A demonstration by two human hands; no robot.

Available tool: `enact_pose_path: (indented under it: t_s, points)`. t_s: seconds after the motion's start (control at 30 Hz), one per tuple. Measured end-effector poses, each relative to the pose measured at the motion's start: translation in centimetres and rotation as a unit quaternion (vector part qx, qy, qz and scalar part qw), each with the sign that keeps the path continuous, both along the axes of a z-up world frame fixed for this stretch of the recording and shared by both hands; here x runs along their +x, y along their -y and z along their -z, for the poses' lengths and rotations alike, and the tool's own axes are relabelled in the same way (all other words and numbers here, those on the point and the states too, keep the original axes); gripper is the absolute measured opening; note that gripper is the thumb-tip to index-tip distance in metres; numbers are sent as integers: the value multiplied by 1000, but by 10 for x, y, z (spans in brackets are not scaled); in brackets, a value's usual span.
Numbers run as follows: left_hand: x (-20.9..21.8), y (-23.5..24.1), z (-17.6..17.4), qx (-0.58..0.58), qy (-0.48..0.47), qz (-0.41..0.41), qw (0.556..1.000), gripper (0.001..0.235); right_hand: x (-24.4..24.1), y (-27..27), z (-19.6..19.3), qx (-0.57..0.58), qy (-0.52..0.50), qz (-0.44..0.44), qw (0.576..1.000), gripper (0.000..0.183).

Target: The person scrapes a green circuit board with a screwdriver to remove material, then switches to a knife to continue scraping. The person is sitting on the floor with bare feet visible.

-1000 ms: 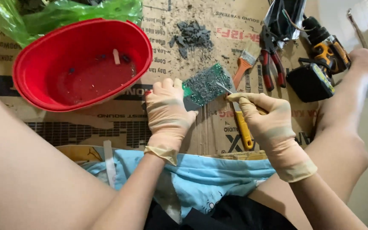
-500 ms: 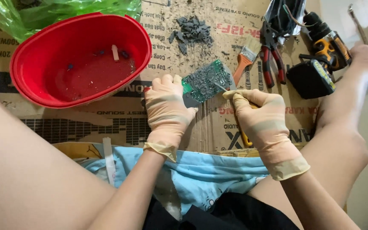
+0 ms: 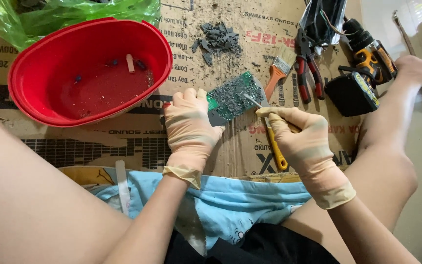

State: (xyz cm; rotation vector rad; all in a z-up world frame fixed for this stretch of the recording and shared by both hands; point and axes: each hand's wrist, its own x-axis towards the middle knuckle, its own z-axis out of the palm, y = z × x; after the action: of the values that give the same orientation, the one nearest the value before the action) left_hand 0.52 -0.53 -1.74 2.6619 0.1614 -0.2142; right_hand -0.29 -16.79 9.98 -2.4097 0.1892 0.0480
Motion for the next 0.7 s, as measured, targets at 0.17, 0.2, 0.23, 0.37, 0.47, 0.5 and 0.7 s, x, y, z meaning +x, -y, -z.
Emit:
enact_pose_path:
  t_s: [0.17, 0.2, 0.23, 0.37, 0.47, 0.5, 0.7]
  points:
    - [1, 1, 4, 0, -3, -2, 1000, 99, 10, 9, 8, -26, -34, 10, 999, 17]
    - [2, 1, 6, 6, -8, -2, 1000, 101, 12, 9, 7, -33, -42, 13, 998, 17]
    - [1, 1, 2, 4, -6, -2, 1000, 101, 16, 7, 3, -34, -40, 13, 999, 17]
    - [1, 1, 0, 4, 8, -7, 1000, 97, 33, 0, -3, -57, -66, 17, 996, 20]
    - [3, -1, 1, 13, -4, -3, 1000, 100, 45, -6, -1, -87, -87, 34, 992, 24]
    - [5, 0, -1, 15, -18, 2, 1000, 100, 49, -6, -1, -104, -102, 50, 988, 26]
    - [0, -2, -10, 16, -9, -8, 1000, 87, 7, -36, 2, -66, -39, 44, 996, 24]
